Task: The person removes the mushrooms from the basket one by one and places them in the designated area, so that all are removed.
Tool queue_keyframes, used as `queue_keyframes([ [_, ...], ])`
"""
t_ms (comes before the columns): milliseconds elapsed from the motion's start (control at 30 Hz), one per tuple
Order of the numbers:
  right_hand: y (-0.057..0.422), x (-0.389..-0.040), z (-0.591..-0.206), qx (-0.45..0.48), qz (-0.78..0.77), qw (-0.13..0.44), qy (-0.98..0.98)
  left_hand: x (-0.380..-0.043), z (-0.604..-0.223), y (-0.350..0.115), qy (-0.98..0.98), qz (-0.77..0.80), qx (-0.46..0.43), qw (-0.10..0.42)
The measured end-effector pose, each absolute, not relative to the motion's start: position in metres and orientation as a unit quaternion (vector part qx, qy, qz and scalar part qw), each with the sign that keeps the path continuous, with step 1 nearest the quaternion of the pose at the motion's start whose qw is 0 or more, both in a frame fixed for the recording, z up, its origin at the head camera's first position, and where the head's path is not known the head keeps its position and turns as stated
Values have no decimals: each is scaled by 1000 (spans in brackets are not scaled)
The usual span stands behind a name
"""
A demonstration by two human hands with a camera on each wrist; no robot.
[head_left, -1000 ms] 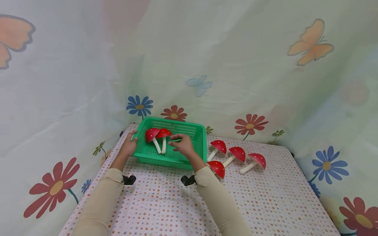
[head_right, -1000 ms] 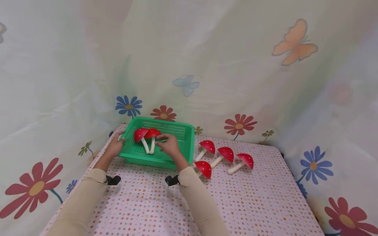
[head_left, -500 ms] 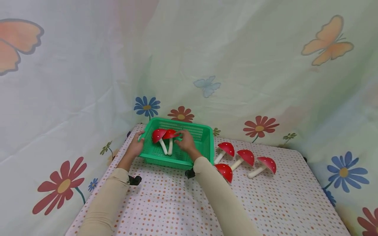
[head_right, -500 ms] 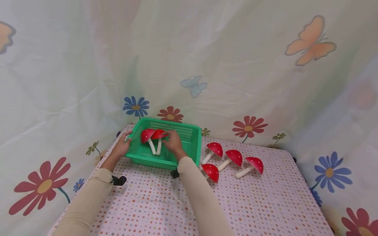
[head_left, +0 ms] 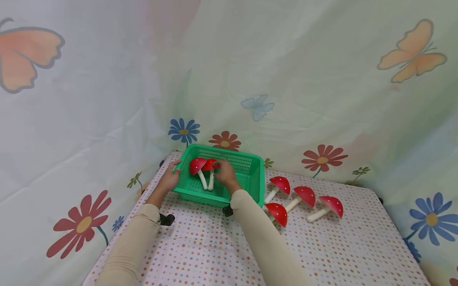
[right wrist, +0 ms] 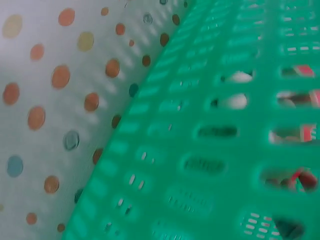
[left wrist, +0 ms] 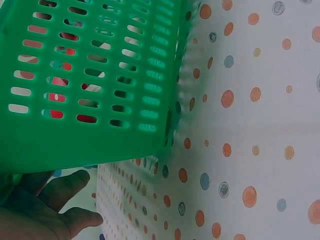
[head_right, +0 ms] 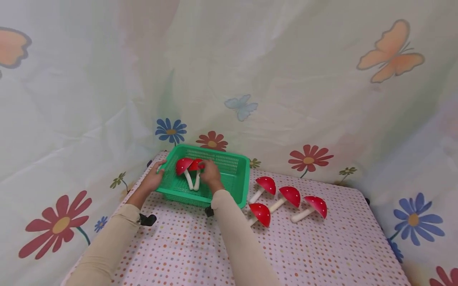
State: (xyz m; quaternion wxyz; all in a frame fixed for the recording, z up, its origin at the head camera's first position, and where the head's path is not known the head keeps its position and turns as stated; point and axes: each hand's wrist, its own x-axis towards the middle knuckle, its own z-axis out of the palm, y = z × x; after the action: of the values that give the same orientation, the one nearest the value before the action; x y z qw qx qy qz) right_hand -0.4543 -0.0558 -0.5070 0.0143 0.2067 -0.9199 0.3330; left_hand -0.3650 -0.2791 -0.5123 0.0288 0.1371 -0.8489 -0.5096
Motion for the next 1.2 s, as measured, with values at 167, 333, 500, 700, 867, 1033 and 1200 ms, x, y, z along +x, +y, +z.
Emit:
queue_keyframes([
  [167, -61, -453, -506, 193, 284, 18, -939, -364, -514, -277, -853, -503, 136, 30],
  [333, -65, -453, -505, 176, 243, 40, -953, -365, -515, -276, -857, -494, 141, 39],
  [500, -67, -456, -512, 152, 221, 67, -961, -365, -516, -275, -856, -495, 139, 44],
  [700, -70, -456, -512, 154, 205, 108, -961, -366, -515, -276, -862, -483, 146, 43],
  [867, -70, -455, -508, 162, 183, 136, -960, -364, -511, -275, -860, -487, 146, 44],
  [1033, -69, -455, -509, 170, 177, 147, -958, -364, -511, -273, -861, -486, 145, 43],
  [1200, -64, -456, -512, 180, 196, 159, -951, -364, -512, -276, -867, -474, 147, 43],
])
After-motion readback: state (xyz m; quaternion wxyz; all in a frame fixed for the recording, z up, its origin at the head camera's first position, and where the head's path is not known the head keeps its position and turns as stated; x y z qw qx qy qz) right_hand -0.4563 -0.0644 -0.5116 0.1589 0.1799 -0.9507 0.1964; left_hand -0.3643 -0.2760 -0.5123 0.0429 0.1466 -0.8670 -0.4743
